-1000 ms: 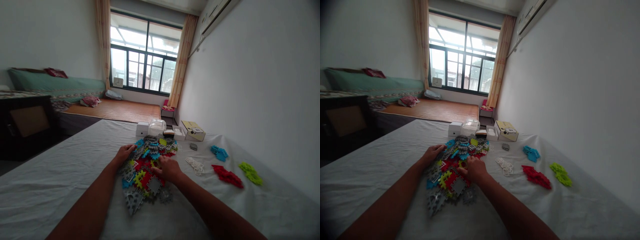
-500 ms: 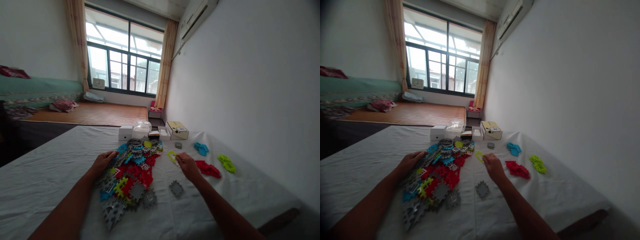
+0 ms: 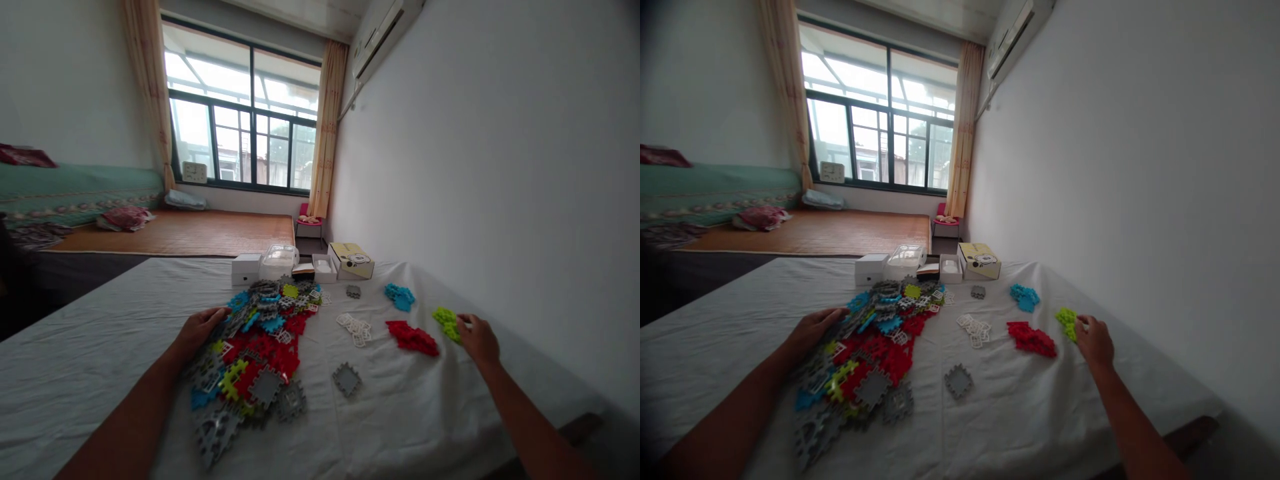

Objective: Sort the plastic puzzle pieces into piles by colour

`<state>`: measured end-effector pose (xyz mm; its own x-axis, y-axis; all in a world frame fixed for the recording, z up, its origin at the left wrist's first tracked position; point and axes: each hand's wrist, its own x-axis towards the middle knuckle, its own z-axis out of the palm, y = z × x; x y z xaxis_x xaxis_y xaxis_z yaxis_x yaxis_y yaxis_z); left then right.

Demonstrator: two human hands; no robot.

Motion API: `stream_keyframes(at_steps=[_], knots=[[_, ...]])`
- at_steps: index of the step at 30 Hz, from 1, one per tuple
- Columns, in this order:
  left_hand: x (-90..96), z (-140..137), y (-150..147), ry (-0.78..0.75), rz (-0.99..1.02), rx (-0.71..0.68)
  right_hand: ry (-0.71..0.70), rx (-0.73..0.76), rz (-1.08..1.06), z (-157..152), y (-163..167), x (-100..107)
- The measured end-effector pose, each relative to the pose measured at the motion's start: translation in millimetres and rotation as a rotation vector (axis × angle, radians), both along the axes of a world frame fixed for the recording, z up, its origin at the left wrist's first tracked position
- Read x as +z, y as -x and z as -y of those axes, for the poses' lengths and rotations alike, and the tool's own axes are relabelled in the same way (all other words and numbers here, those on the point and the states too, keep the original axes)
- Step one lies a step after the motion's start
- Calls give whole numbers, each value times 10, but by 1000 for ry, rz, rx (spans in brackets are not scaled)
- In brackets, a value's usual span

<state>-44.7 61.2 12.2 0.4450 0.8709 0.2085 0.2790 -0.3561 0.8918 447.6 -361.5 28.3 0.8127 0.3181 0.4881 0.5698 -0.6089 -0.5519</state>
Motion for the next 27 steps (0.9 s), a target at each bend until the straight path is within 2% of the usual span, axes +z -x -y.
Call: stream_keyframes(at_steps=[2, 4, 7, 10, 13, 15, 18, 23, 27], knots=[[18, 30, -7, 7, 10, 5, 37, 169, 10, -356, 220, -1], [27, 49, -12, 13, 25, 4, 106, 423, 7, -746, 551, 45], [16, 54, -13, 27, 44, -4, 344, 824, -19, -1205, 1100, 198], [-26, 35, -15, 41, 74, -5, 596, 1037, -108, -1381, 1486, 345], [-75, 2, -23, 50, 100, -17, 760, 1180, -229, -1325, 1666, 380], [-95, -18, -33, 47, 101, -27, 835, 1250, -230, -1245, 1724, 346], [-103, -34, -46, 39, 94, -27, 852, 1267, -142, -1169, 1796, 264], [-85, -10, -42, 52, 73, -13, 758, 1251, -158, -1199, 1886, 147], [-55, 24, -28, 43, 47, -6, 643, 1216, -232, -1338, 1642, 187]])
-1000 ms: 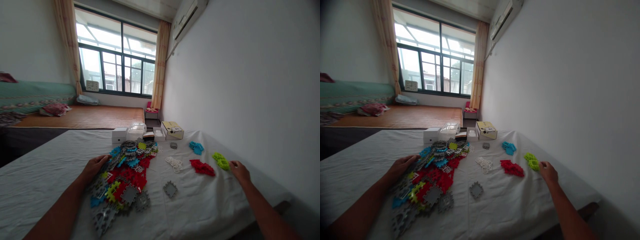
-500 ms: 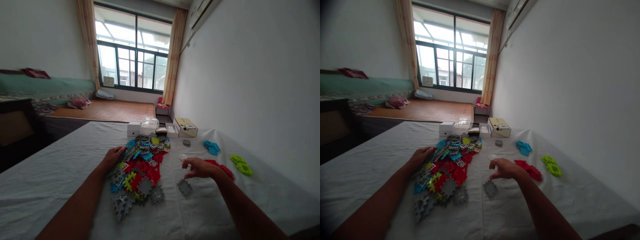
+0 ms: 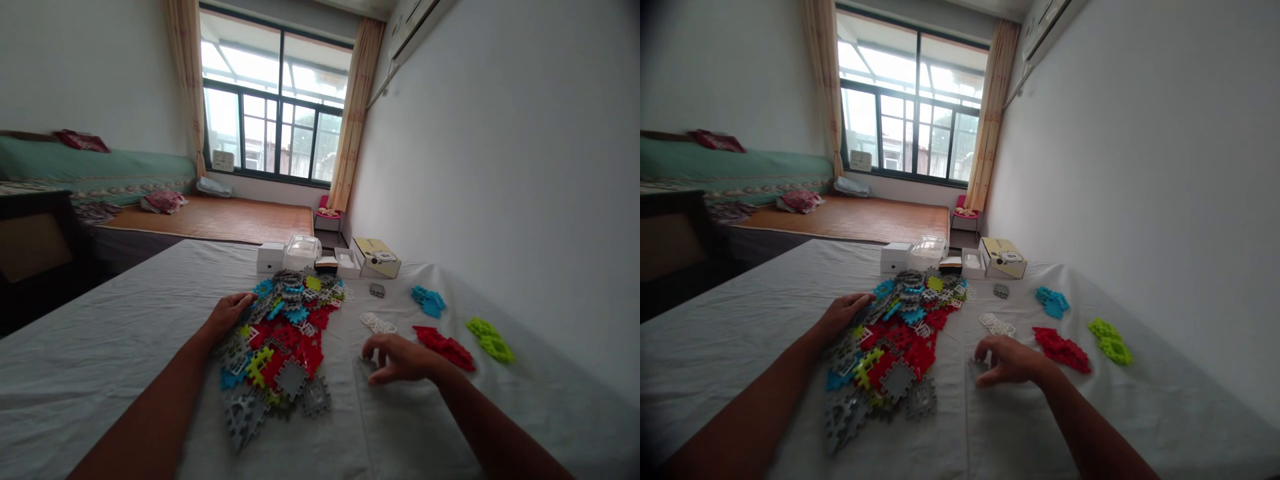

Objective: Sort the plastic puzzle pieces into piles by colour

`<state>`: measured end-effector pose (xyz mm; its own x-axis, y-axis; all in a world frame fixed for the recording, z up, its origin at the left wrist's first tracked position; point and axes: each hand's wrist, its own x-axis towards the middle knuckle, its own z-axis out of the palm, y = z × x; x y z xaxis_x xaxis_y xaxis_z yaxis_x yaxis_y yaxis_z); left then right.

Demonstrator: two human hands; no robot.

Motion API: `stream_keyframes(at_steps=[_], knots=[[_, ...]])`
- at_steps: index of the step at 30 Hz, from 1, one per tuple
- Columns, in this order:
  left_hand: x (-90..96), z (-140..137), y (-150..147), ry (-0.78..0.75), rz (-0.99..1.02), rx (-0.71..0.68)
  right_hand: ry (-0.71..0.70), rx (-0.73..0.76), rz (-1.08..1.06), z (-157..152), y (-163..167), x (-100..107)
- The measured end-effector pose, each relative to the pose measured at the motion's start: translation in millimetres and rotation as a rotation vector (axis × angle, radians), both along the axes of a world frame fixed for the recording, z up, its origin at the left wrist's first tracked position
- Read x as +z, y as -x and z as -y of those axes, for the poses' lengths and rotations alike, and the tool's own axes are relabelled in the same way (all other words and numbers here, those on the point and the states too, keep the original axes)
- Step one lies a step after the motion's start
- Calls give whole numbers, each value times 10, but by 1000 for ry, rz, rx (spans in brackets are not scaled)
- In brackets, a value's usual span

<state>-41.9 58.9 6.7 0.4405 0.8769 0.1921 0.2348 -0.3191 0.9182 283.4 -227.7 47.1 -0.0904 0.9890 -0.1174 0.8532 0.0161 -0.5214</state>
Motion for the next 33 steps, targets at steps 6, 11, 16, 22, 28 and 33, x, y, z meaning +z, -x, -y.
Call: stream_keyframes(at_steps=[6, 11, 16, 22, 28, 33], knots=[[17, 5, -11, 12, -13, 20, -292, -591, 295, -471, -1019, 12], [-27, -22, -17, 38, 1, 7, -244, -750, 438, -749, -1424, -220], [-68, -63, -19, 4, 10, 3, -255, -751, 455, -978, -1357, -245], [-115, -121, -27, 7, -3, -10, -281, -482, 402, -1433, -783, -334], [-89, -87, -22, 39, 10, -13, -166, -429, 331, -1754, -409, -562], [-97, -108, -35, 49, 55, 8, -126, -498, 292, -2014, -435, -432]])
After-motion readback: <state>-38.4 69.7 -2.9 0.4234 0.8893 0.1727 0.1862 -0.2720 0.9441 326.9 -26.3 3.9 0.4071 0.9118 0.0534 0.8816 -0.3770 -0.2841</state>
